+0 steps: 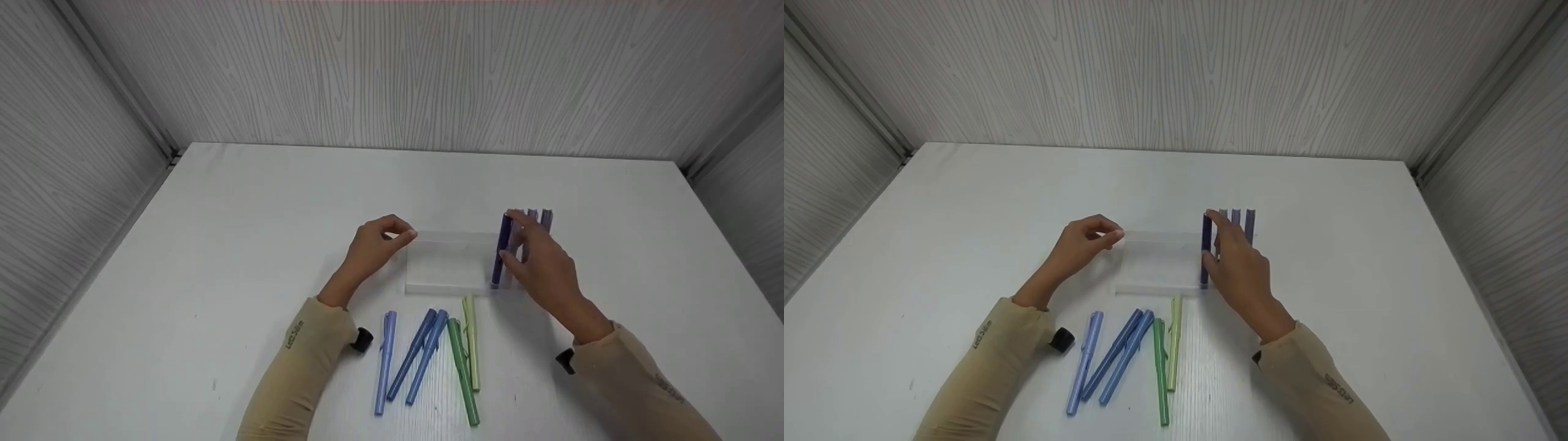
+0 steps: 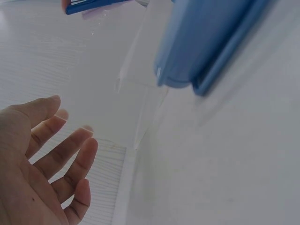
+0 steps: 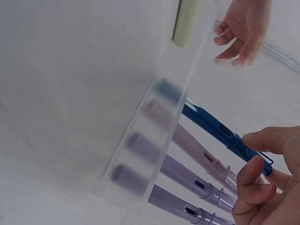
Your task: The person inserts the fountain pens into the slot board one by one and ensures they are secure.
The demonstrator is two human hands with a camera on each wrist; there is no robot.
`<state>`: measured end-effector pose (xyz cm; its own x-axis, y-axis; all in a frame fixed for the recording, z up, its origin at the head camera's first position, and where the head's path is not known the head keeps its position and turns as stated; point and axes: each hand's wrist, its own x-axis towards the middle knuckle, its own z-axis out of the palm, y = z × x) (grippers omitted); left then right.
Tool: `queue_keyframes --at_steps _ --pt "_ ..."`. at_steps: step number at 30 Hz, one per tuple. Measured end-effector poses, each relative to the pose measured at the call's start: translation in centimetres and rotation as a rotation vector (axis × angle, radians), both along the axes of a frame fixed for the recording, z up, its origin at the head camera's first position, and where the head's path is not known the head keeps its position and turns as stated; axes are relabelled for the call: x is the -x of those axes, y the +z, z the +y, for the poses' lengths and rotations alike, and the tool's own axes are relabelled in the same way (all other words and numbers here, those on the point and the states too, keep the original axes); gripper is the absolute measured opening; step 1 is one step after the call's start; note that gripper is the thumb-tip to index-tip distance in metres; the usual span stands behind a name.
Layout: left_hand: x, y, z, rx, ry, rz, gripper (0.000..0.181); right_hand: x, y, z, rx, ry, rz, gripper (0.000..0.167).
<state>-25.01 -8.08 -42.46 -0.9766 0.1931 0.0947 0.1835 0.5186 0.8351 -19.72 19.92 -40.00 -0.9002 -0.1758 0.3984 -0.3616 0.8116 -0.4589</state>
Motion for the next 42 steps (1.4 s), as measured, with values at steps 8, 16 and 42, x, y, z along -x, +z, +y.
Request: queue_keyframes --at_steps 8,16,42 --pt "0.0 0.0 -0.1 0.002 0.000 -0.002 0.023 0.4 0.5 -0.2 -0.068 -0.021 -0.039 0.065" --pt "0.1 -0.1 0.0 0.004 0.002 -0.002 0.023 0.7 0.7 -0.1 -0.103 -0.031 -0.071 0.064" --pt "0.0 0.0 -0.1 -0.004 -0.018 0.024 0.022 0.2 1.3 0.4 -0.063 -0.037 -0.112 0.064"
